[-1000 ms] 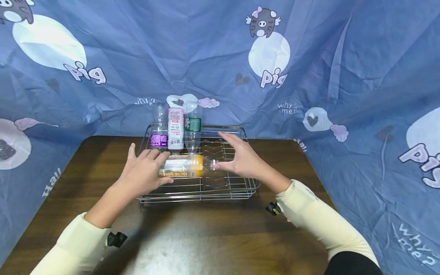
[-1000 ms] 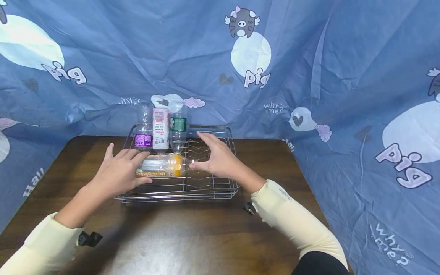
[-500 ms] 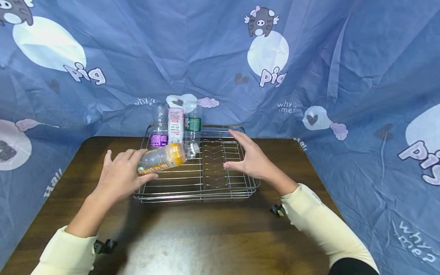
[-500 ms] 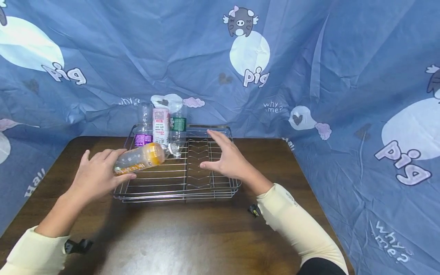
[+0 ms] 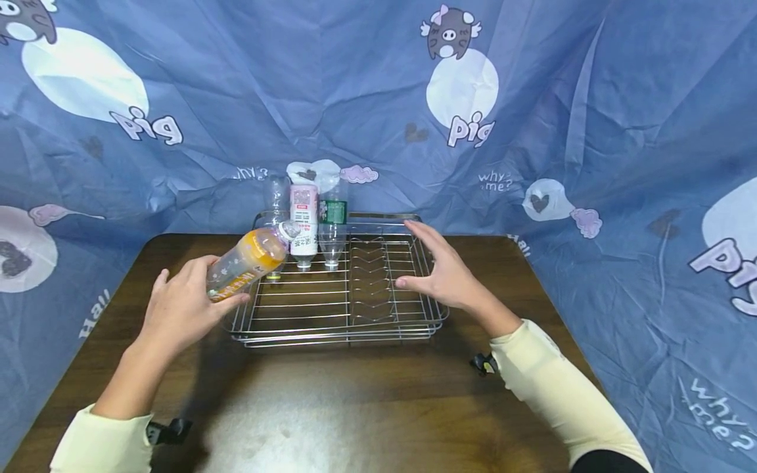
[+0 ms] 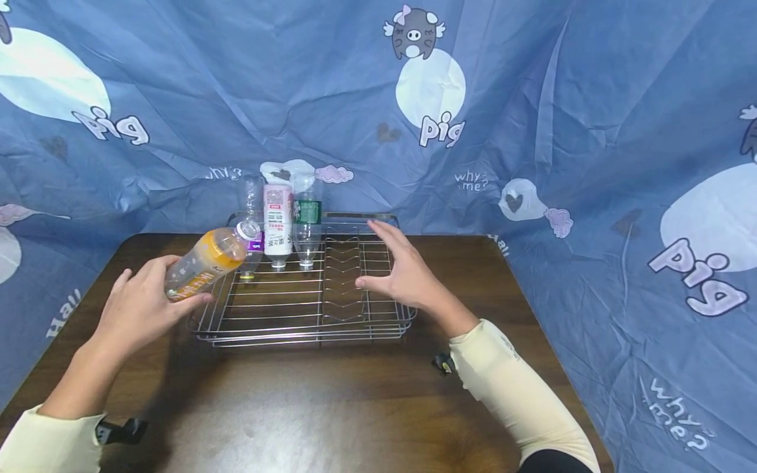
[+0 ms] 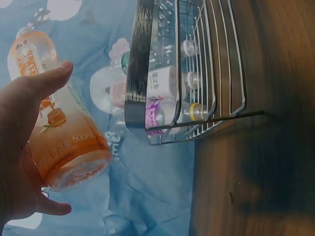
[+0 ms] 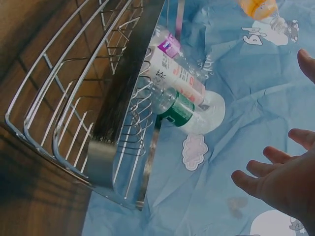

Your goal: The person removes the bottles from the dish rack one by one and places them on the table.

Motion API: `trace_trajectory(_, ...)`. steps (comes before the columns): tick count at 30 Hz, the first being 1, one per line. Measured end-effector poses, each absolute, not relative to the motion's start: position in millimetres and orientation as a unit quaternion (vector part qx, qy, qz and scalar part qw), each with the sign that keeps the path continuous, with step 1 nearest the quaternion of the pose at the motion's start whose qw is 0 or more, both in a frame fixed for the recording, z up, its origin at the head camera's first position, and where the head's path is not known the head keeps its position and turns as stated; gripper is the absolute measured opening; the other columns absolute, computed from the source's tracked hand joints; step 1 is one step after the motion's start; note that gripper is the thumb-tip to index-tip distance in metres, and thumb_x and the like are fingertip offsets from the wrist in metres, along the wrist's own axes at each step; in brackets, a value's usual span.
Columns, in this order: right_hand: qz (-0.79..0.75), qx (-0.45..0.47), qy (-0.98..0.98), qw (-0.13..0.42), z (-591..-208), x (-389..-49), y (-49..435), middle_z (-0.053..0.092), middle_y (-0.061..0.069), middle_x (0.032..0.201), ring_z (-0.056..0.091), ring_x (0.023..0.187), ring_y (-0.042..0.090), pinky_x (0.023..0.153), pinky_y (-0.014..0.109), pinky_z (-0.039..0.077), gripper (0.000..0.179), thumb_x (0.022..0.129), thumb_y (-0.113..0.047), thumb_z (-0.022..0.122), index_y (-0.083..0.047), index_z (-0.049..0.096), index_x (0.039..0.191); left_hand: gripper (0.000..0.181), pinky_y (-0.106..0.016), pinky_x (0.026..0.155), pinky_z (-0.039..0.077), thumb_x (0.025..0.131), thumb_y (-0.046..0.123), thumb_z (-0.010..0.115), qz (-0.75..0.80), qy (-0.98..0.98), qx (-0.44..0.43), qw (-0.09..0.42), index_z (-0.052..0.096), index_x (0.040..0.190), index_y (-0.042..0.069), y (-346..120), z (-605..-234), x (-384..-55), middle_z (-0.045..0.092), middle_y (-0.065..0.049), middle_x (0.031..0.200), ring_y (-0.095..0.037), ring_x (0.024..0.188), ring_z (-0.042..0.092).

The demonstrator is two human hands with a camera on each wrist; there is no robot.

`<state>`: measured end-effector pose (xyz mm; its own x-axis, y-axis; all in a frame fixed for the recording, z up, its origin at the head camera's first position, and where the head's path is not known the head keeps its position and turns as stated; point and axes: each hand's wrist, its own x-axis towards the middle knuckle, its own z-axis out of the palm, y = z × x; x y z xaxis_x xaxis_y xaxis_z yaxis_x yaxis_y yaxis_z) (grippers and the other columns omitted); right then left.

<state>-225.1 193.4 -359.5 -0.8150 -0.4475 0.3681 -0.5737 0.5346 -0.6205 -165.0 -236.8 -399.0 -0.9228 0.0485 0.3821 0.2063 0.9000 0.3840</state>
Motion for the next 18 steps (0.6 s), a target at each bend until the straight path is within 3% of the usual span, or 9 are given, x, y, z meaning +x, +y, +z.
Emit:
trace_trajectory(7, 0.403, 0.273, -0.87, 0.08, -365.1, -225.1, 200.0, 0.031, 0.015, 0.161, 0.03, 0.147, 0.034, 0.118, 0.058, 0.023, 0.103, 0.072, -0.023, 0.092, -0.016, 0.036, 0.158, 0.088, -0.073, 0.104, 0.026, 0.073, 0.042, 0.089, -0.235, -0.952, -0.045, 0.193, 0.047, 0.132, -0.007, -246.8, -402.9, -162.5, 0.059, -0.031, 0.117, -0.051, 0.105, 0.058)
trace_trajectory(10, 0.407, 0.269, -0.869, 0.079, -365.4, -224.8, 202.2, 0.03, 0.015, 0.161, 0.029, 0.147, 0.034, 0.118, 0.058, 0.023, 0.103, 0.072, -0.023, 0.092, -0.017, 0.036, 0.158, 0.087, -0.066, 0.092, 0.036, 0.073, 0.042, 0.089, -0.243, -0.949, -0.033, 0.2, 0.046, 0.13, -0.007, -253.6, -404.5, -160.6, 0.06, -0.032, 0.114, -0.052, 0.098, 0.058)
trace_trajectory(14, 0.408, 0.264, -0.87, 0.08, -365.9, -225.1, 204.3, 0.03, 0.013, 0.161, 0.029, 0.147, 0.032, 0.119, 0.057, 0.023, 0.102, 0.072, -0.023, 0.092, -0.017, 0.036, 0.158, 0.087, -0.063, 0.074, 0.041, 0.074, 0.042, 0.089, -0.264, -0.943, -0.01, 0.204, 0.044, 0.131, -0.006, -262.0, -406.3, -157.8, 0.059, -0.032, 0.112, -0.053, 0.094, 0.056)
trace_trajectory(18, 0.408, 0.26, -0.872, 0.077, -367.3, -225.9, 205.6, 0.03, 0.011, 0.162, 0.029, 0.147, 0.033, 0.118, 0.058, 0.022, 0.102, 0.073, -0.023, 0.092, -0.017, 0.036, 0.158, 0.09, -0.067, 0.074, 0.042, 0.077, 0.046, 0.086, -0.28, -0.941, 0.017, 0.19, 0.042, 0.134, -0.007, -269.3, -410.2, -154.7, 0.053, -0.03, 0.118, -0.054, 0.1, 0.055)
